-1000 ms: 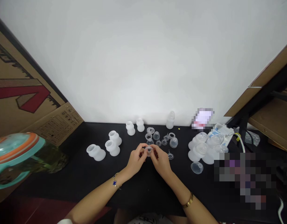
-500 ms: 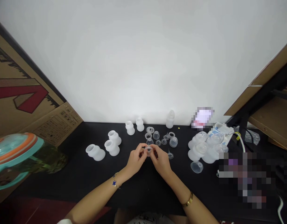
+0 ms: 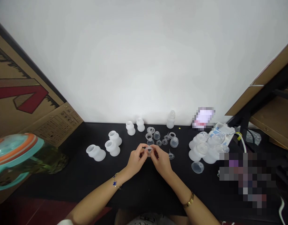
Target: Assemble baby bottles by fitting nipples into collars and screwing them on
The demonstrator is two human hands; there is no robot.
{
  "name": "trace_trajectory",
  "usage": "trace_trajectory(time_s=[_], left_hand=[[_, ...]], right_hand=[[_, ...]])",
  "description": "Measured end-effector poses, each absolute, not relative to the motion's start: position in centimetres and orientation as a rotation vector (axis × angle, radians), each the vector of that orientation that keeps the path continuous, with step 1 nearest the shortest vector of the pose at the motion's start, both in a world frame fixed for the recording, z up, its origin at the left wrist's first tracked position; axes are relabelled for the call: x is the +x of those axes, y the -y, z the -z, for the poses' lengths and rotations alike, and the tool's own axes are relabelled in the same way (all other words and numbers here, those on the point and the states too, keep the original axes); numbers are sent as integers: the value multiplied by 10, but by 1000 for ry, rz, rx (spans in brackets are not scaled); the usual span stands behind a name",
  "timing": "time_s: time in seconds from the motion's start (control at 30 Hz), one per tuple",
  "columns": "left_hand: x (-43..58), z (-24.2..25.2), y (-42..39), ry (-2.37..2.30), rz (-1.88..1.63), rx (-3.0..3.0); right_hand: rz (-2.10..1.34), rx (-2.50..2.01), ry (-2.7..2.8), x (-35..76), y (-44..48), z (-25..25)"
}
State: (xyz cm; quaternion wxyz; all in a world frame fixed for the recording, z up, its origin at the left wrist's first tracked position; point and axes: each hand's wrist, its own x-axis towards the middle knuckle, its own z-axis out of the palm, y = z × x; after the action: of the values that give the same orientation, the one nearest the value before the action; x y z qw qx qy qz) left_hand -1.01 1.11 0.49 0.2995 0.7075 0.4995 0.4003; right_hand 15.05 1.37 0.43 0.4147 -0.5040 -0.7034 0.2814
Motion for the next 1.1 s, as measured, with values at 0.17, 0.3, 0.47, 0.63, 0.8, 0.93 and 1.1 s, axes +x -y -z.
trace_trajectory(time_s=[0.17,0.3,0.47,0.63,0.8,0.93,1.1], left_hand=[[-10,-4,-12,-1343,-1070,1885],[-10,-3,-12,-1345,-1066,1885],[-10,-4,-12,-1342,-1069,1874],[-10,-5,-12,-1349,-1070,1879],[-10,-4,-13,-1359,-1068,1872],[-10,-5,-13,-1366,-1064,1861],[-11,-7,-12,-1356,-1062,1862]], right_hand=[[-689,-1270,1775,151,-13,-4],[-705,-1262,1767,150,-13,-4],[-704,-1270,1765,150,-14,-4],[-700,-1277,1776,150,-14,-3],[-705,-1277,1776,150,-15,-3],[-702,-1275,1785,150,-15,-3],[-693,-1263,1792,150,-15,-4]])
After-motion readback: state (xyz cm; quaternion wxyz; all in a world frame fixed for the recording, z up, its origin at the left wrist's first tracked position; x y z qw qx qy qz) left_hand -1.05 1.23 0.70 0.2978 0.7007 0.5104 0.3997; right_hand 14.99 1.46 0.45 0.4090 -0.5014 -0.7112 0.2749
